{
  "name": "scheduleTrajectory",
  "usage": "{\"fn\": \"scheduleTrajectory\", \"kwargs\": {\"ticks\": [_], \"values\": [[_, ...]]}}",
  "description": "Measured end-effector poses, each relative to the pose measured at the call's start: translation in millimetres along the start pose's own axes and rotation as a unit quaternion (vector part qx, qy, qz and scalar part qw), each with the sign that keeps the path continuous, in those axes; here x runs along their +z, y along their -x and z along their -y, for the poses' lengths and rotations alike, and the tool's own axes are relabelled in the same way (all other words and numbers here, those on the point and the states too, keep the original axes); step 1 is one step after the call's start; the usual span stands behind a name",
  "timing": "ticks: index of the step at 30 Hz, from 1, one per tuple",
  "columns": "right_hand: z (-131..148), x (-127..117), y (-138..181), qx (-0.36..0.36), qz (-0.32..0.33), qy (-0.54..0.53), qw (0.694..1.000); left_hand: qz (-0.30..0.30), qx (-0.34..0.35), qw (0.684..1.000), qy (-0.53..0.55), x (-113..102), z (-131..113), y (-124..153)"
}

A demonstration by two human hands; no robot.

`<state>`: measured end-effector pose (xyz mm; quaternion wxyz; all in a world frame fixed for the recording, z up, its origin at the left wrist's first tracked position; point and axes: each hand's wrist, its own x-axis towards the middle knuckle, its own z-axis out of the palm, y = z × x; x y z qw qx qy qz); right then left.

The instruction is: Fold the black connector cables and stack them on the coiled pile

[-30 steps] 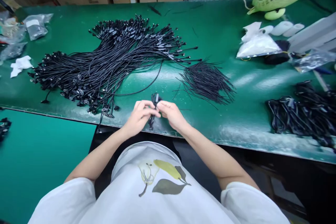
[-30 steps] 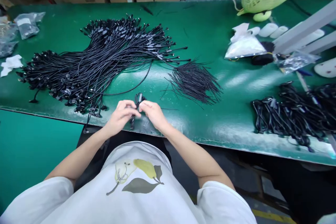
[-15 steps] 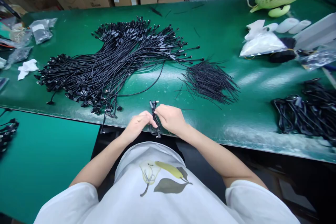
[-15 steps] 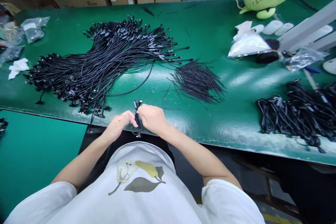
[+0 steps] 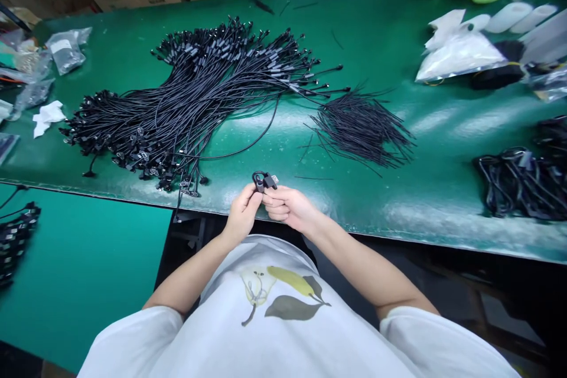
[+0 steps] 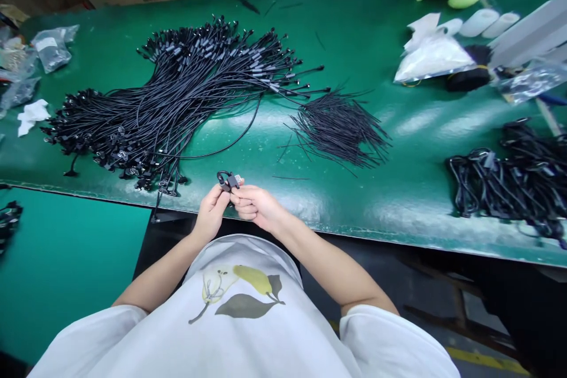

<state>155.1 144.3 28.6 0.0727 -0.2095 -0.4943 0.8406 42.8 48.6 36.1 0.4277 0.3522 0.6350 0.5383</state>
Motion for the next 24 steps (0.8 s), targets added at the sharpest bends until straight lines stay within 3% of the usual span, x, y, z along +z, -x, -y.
{"fn": "scheduleTrajectory", "kwargs": {"ticks": [2, 4, 7, 8, 10, 12, 14, 18, 21, 24], "values": [[0.5, -3.1, 5.2, 0.035, 0.022, -0.04, 0.998, 0.005, -0.012, 0.998, 0.062, -1.3, -6.5, -3.3], [4.4, -8.3, 11.7, 0.012, -0.03, 0.048, 0.998, -0.022, -0.035, 0.988, 0.148, -3.4, -12.8, -8.9], [16.1, -15.0, 17.4, -0.141, -0.189, 0.21, 0.949, -0.049, -0.089, 0.966, 0.238, -2.6, -19.0, -14.7], [20.3, -15.4, 17.1, -0.196, -0.215, 0.236, 0.927, -0.026, -0.112, 0.962, 0.246, -0.4, -19.9, -14.6], [27.2, -12.9, 13.5, -0.26, -0.192, 0.261, 0.909, 0.061, -0.159, 0.956, 0.237, 6.2, -20.7, -11.0], [30.4, -7.5, 7.3, -0.269, -0.16, 0.271, 0.91, 0.152, -0.185, 0.945, 0.221, 12.9, -21.3, -5.3], [29.6, -2.0, 0.8, -0.263, -0.189, 0.255, 0.911, 0.195, -0.189, 0.938, 0.213, 17.0, -22.2, -0.5], [22.2, 3.2, -7.2, -0.259, -0.26, 0.197, 0.909, 0.166, -0.215, 0.93, 0.248, 18.6, -19.7, 3.0], [17.3, 2.6, -8.9, -0.249, -0.275, 0.193, 0.909, 0.128, -0.247, 0.918, 0.284, 20.7, -13.2, 5.5], [12.5, 1.4, -10.8, -0.22, -0.26, 0.13, 0.931, 0.116, -0.263, 0.915, 0.284, 26.3, -9.0, 11.2]]}}
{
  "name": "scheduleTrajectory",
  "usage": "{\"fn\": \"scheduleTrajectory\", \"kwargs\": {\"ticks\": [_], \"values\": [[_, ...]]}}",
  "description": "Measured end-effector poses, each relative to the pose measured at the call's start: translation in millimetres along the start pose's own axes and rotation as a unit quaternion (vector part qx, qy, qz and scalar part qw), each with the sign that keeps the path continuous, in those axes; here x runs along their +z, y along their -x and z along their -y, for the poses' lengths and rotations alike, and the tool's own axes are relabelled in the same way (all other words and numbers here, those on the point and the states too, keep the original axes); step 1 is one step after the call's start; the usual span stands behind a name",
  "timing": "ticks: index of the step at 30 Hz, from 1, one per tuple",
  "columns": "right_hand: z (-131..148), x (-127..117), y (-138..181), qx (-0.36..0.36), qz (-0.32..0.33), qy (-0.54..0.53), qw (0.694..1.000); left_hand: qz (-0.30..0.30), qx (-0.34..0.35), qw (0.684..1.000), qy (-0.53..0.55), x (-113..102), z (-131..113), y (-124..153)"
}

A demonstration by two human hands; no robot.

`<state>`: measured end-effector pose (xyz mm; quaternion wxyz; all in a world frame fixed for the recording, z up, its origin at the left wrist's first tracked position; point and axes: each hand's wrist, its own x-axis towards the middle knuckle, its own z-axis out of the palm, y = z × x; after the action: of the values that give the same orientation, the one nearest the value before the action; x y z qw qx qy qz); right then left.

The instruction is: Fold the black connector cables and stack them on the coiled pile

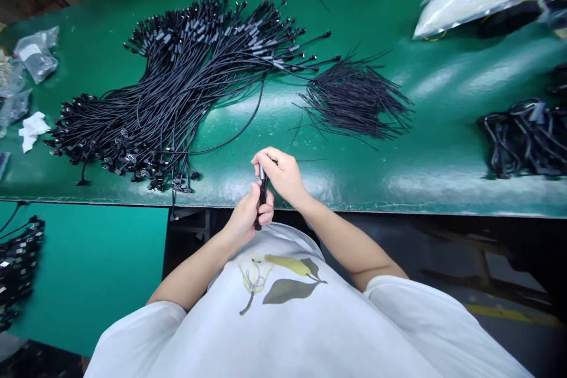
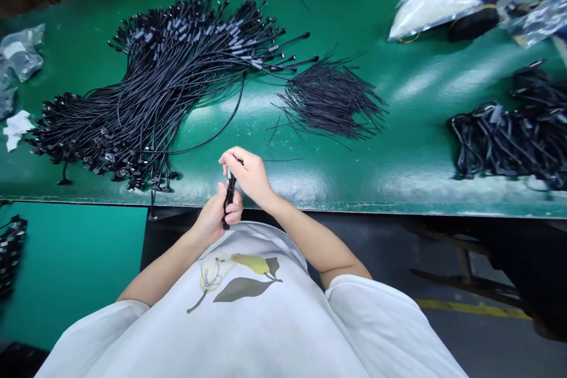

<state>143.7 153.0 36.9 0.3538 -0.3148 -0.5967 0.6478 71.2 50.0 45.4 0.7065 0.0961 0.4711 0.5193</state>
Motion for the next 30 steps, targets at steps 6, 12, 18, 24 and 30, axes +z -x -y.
{"fn": "scheduleTrajectory", "kwargs": {"ticks": [6, 12, 18, 24, 30], "values": [[-12.4, 2.7, -1.9, 0.104, 0.019, -0.191, 0.976, -0.029, 0.0, 0.999, 0.041, 10.3, 2.9, -3.8], [-18.2, -7.3, 10.2, 0.198, 0.072, -0.235, 0.949, -0.031, 0.037, 0.998, -0.045, -2.3, -8.8, -27.5], [-22.6, -9.7, 20.0, 0.177, 0.092, -0.223, 0.954, 0.006, 0.018, 0.997, -0.074, -4.6, -15.4, -30.7], [-27.7, -10.1, 19.3, 0.154, 0.151, -0.154, 0.964, -0.033, -0.012, 0.997, -0.064, -1.3, -18.6, -28.5], [-27.3, -7.4, 26.2, 0.062, 0.14, -0.025, 0.988, -0.061, -0.015, 0.997, -0.045, -6.1, -17.1, -33.5]]}}
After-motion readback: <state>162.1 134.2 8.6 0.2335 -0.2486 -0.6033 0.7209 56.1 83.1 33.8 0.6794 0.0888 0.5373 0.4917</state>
